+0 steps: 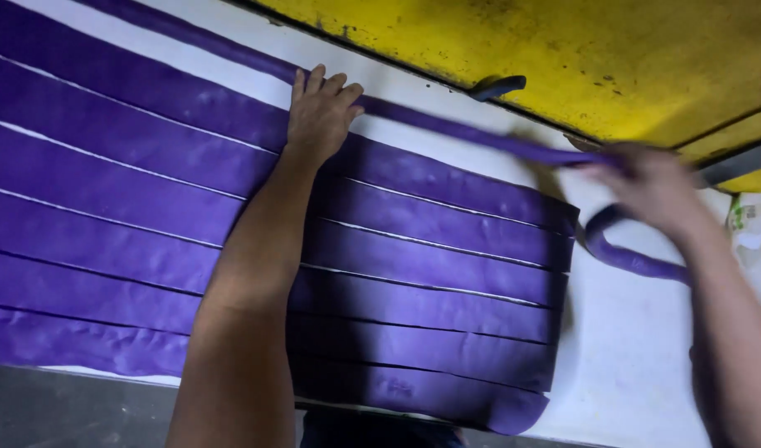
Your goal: The person rolls multiple purple fabric strips into cylindrical shapes on a white work surface. The person handles each strip one at a time, rolling it tightly and placing the finished roll aside.
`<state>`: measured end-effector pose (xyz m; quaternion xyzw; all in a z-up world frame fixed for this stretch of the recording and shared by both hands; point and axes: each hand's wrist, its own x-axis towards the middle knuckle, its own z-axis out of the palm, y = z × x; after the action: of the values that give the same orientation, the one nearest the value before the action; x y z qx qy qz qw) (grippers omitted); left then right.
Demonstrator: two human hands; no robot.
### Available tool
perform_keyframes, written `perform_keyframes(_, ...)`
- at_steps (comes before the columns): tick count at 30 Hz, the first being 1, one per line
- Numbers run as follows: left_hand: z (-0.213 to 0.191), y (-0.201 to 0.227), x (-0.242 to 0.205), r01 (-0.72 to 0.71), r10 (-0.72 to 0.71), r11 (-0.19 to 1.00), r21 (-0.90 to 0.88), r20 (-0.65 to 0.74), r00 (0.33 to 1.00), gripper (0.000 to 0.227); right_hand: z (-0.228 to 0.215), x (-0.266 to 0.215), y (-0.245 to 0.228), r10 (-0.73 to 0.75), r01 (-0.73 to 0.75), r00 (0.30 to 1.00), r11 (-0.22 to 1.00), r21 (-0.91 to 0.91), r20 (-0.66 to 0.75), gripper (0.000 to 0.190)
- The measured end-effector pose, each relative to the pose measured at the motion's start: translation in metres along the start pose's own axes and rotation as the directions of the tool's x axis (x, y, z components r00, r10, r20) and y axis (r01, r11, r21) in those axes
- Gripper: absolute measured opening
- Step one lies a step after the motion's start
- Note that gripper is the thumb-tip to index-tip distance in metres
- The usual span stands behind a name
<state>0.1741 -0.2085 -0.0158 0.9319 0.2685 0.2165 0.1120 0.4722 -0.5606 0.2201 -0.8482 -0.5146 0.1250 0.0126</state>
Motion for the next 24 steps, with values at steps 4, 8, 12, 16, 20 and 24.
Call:
perform_keyframes(4, -0.001, 0.01, 0.005, 0.012, -0.013, 1.0, -0.013, -0.015, 1.0, 0.03, 0.061, 0.001, 0.141, -0.253, -0.112, 0.863, 0.748, -0.654, -0.437, 0.06)
perform_keyframes(8, 0.002, 0.044, 0.016, 0.214, -0.219, 0.975, 0.052, 0.101, 0.971, 0.04, 0.167, 0.059, 0.111, -0.026, -0.037, 0.989, 0.908, -0.418, -0.143, 0.038)
perform_keyframes(12, 0.056, 0.097, 0.02, -0.106, 0.132, 0.984, 0.144, -0.185, 0.974, 0.05, 0.18, 0.092, -0.014, -0.179, 0.175, 0.944, 0.984, -0.039, -0.279, 0.056)
perform_keyframes(16, 0.047, 0.115, 0.039, 0.041, -0.037, 0.994, -0.098, 0.04, 0.999, 0.02, 0.17, 0.111, 0.006, -0.28, 0.303, 0.929, 0.951, 0.06, -0.243, 0.043)
perform_keyframes(20, 0.085, 0.125, 0.044, 0.096, -0.06, 0.985, 0.143, -0.238, 0.969, 0.011, 0.163, 0.089, 0.057, -0.15, 0.156, 0.955, 0.988, 0.003, -0.258, 0.053)
perform_keyframes(24, 0.098, 0.185, 0.059, -0.04, -0.004, 0.996, -0.078, -0.493, 0.87, 0.023, 0.158, 0.058, 0.099, 0.015, -0.019, 0.988, 1.0, -0.024, -0.151, 0.05)
